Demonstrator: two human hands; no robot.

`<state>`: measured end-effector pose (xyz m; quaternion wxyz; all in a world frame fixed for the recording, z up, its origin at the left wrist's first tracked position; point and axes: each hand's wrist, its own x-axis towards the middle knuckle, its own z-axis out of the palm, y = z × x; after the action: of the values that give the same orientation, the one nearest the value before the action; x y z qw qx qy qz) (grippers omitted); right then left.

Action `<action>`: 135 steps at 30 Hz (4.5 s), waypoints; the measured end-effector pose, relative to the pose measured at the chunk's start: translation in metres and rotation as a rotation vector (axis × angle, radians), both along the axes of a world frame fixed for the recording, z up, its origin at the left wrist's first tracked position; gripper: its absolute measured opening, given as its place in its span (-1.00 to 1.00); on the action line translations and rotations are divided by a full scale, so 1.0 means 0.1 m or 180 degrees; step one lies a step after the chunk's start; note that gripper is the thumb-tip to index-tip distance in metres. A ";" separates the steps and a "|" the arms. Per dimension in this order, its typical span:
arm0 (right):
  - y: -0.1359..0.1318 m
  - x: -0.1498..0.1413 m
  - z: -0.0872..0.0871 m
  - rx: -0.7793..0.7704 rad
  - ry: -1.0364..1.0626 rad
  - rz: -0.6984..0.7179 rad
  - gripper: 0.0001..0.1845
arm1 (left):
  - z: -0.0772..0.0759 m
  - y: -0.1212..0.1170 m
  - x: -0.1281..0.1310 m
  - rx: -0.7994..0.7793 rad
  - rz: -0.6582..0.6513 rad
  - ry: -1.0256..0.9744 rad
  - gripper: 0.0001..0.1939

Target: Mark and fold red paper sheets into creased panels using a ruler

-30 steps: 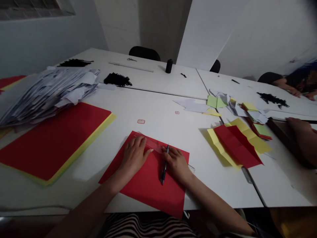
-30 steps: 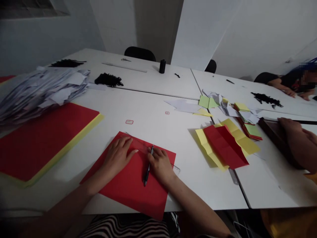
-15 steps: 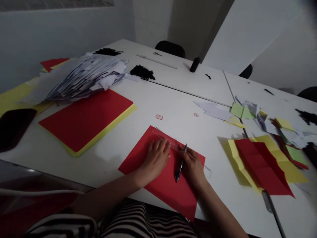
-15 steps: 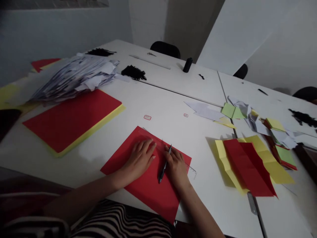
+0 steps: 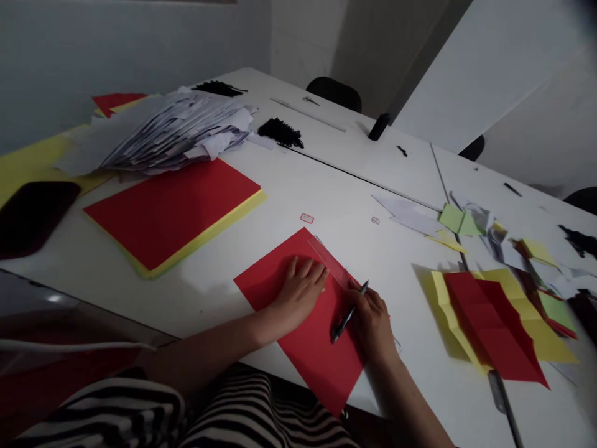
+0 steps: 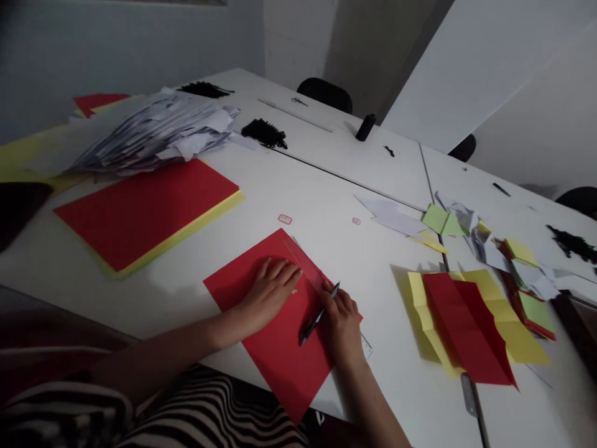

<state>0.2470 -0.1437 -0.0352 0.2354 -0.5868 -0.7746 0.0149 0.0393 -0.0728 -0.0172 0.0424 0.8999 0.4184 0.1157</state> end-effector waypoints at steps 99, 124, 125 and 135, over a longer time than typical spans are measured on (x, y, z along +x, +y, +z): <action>0.39 -0.01 0.23 -0.0275 0.0576 0.0048 -0.49 | 0.02 0.86 0.01 0.0259 0.0619 -0.0361 -0.51; 0.38 -0.01 0.19 -0.0270 0.0680 0.0043 -0.46 | -0.01 0.87 0.00 0.0227 0.0644 -0.0390 -0.48; 0.38 -0.01 0.19 -0.0282 0.0660 0.0046 -0.45 | -0.01 0.88 0.00 0.0231 0.0639 -0.0392 -0.48; 0.39 -0.02 0.20 -0.0311 0.0622 0.0038 -0.45 | -0.01 0.87 0.00 0.0301 0.0638 -0.0396 -0.49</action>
<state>0.2452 -0.1050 -0.0149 0.2809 -0.5887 -0.7498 0.1112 0.0398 0.0143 -0.0185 0.0141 0.8457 0.4968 0.1946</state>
